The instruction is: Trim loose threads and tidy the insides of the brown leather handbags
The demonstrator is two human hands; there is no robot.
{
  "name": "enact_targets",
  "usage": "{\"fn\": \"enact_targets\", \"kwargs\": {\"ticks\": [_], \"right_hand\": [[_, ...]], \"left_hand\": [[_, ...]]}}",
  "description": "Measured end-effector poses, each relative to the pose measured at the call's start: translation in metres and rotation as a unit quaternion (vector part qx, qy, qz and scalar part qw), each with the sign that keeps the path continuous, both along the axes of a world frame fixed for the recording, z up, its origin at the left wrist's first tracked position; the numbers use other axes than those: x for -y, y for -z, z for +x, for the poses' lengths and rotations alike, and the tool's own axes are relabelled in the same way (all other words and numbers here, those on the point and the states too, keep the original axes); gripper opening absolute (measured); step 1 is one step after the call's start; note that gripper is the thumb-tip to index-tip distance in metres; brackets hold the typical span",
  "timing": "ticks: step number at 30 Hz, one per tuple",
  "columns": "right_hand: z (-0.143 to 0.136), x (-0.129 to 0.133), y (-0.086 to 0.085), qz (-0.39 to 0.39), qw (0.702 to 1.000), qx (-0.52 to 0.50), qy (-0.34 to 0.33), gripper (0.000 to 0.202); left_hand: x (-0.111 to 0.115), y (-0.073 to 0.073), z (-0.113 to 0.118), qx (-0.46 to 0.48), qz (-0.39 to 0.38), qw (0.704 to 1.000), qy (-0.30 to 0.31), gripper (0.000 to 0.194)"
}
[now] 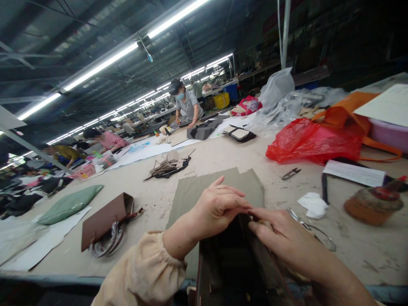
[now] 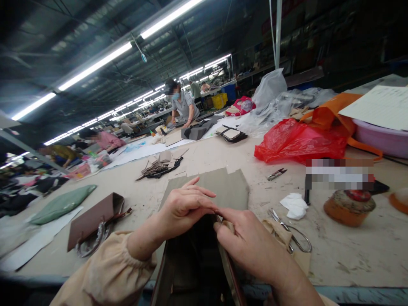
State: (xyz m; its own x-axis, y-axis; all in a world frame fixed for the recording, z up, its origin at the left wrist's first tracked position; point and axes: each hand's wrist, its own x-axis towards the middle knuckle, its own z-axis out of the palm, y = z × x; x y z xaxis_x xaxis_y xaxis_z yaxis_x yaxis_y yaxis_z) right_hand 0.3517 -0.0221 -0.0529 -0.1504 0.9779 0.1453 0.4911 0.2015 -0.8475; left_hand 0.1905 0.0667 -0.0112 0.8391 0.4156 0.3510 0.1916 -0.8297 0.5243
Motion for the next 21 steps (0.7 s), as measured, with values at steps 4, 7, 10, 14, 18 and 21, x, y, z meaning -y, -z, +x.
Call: {"fn": "enact_targets", "kwargs": {"ticks": [4,7,10,14,18,21], "right_hand": [[0.006,0.001,0.005,-0.011,1.000,0.016,0.004,0.036],[0.010,0.000,0.009,-0.016,1.000,0.023,0.014,0.039],[0.012,0.000,0.015,-0.004,0.999,0.033,0.026,0.039],[0.010,-0.002,0.021,0.024,0.998,0.045,0.038,0.039],[0.008,-0.003,0.021,0.025,0.998,0.057,0.032,0.039],[0.008,-0.004,0.019,0.015,0.997,0.072,0.027,0.041]], "left_hand": [[-0.001,-0.001,-0.003,0.124,-0.146,0.979,-0.072,0.015],[-0.003,0.005,-0.019,0.299,-0.266,0.905,-0.147,0.019],[0.006,0.015,-0.047,0.412,-0.301,0.832,-0.218,0.020],[0.048,0.028,-0.086,0.390,-0.331,0.812,-0.282,0.026],[0.104,0.029,-0.108,0.171,-0.195,0.933,-0.250,0.047],[0.132,0.029,-0.111,0.003,-0.057,0.984,-0.170,0.061]]}}
